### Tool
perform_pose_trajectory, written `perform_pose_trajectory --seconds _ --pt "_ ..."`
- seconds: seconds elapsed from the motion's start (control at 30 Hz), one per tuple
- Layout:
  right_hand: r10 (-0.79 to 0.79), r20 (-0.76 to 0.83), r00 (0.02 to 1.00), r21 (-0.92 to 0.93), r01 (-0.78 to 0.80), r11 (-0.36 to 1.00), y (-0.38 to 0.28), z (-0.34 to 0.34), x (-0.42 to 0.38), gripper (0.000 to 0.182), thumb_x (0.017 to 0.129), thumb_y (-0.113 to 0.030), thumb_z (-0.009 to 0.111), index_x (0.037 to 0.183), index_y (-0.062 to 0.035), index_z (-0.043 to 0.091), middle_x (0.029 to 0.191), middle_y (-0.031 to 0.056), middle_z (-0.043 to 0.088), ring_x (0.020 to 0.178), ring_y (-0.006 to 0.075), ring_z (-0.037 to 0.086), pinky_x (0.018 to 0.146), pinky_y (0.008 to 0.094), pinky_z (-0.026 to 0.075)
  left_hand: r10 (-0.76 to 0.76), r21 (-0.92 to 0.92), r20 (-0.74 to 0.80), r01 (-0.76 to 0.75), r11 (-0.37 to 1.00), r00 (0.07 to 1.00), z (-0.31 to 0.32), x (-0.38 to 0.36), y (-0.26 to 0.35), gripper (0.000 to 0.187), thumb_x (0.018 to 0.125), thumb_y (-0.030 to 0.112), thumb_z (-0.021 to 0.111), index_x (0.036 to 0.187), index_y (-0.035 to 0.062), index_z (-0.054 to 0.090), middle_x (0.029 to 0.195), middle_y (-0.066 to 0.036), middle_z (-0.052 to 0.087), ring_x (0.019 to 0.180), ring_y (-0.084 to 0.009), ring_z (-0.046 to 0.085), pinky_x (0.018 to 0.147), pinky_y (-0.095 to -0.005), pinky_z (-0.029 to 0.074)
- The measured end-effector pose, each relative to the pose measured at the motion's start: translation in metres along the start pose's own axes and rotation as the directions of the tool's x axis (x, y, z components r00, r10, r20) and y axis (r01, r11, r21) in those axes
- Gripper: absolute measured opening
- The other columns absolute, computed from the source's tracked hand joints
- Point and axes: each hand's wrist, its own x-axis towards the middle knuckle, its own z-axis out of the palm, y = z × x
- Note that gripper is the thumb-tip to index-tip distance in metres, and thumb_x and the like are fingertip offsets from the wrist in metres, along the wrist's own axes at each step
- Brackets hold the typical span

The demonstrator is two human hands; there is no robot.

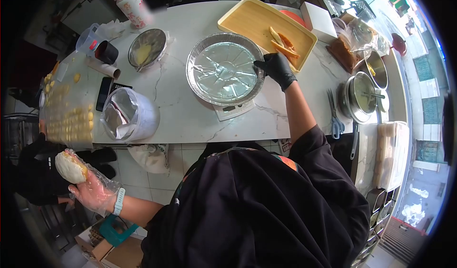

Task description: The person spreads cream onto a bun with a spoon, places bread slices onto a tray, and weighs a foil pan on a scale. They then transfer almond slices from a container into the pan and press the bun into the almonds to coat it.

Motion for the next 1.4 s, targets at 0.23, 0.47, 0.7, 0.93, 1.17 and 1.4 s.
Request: perform_pose_trajectory --seconds 0.23,0.47,0.7,0.93,1.17,1.4 --pt "-0.317 0.018 0.948 -0.537 0.277 0.797 0.046 0.0 -0.064 0.007 0.073 -0.009 0.05 0.072 -0.0034 0.054 0.059 0.0119 0.055 0.053 0.0273 0.056 0.051 0.0354 0.046 0.017 0.004 -0.06 -0.017 1.0 0.998 -0.026 -0.004 0.017 0.059 0.084 0.019 0.037 0.13 -0.0088 0.011 0.138 -0.022 0.012 0.127 -0.0339 0.017 0.105 -0.0441 0.015" --pt "-0.27 0.212 0.939 -0.331 0.329 0.884 0.007 0.049 -0.147 0.053 0.073 -0.012 0.048 0.125 -0.0185 0.04 0.07 0.0125 0.052 0.063 0.0282 0.054 0.059 0.0395 0.044 -0.042 -0.123 0.02 0.044 0.991 0.999 -0.024 0.01 0.008 0.064 0.079 0.017 0.035 0.131 -0.0082 0.007 0.139 -0.022 0.009 0.128 -0.0355 0.013 0.105 -0.0456 0.013" --pt "-0.189 0.274 0.943 -0.667 0.328 0.668 -0.014 0.062 -0.155 0.052 0.075 -0.017 0.048 0.125 -0.0075 0.038 0.064 0.0075 0.053 0.056 0.0225 0.054 0.052 0.0353 0.042 0.001 -0.095 -0.084 -0.009 0.995 0.996 -0.025 0.04 -0.008 0.06 0.083 0.019 0.033 0.131 -0.0078 0.008 0.139 -0.021 0.009 0.128 -0.0352 0.013 0.105 -0.0461 0.013" --pt "-0.146 0.25 0.957 -0.716 0.284 0.637 -0.048 0.06 -0.153 0.036 0.074 -0.014 0.049 0.106 0.0019 0.051 0.065 0.0125 0.056 0.057 0.0273 0.055 0.053 0.038 0.043 -0.154 -0.273 0.084 0.171 0.947 0.984 -0.021 0.074 -0.028 0.058 0.087 0.031 0.023 0.131 -0.0059 0.012 0.139 -0.019 0.009 0.128 -0.0386 0.007 0.104 -0.0512 0.01" --pt "0.24 0.08 0.967 -0.322 -0.203 0.925 -0.008 0.043 -0.234 0.027 0.076 -0.015 0.049 0.101 -0.0098 0.058 0.065 0.0161 0.057 0.062 0.0323 0.056 0.06 0.0414 0.044 -0.227 -0.145 0.106 0.241 0.96 0.968 -0.036 0.108 -0.024 0.051 0.079 0.0 0.041 0.127 -0.0061 0.024 0.139 -0.018 0.012 0.127 -0.0361 0.013 0.104 -0.0502 0.013" --pt "0.421 -0.303 0.855 -0.308 -0.506 0.806 0.045 -0.035 -0.316 0.019 0.078 -0.022 0.047 0.086 -0.0089 0.06 0.07 0.0155 0.058 0.066 0.0338 0.057 0.061 0.042 0.045 -0.25 0.15 0.032 0.242 0.959 0.968 -0.043 0.12 -0.113 0.043 0.081 0.013 0.048 0.121 0.001 0.037 0.131 -0.015 0.031 0.118 -0.0248 0.034 0.098 -0.0403 0.027"
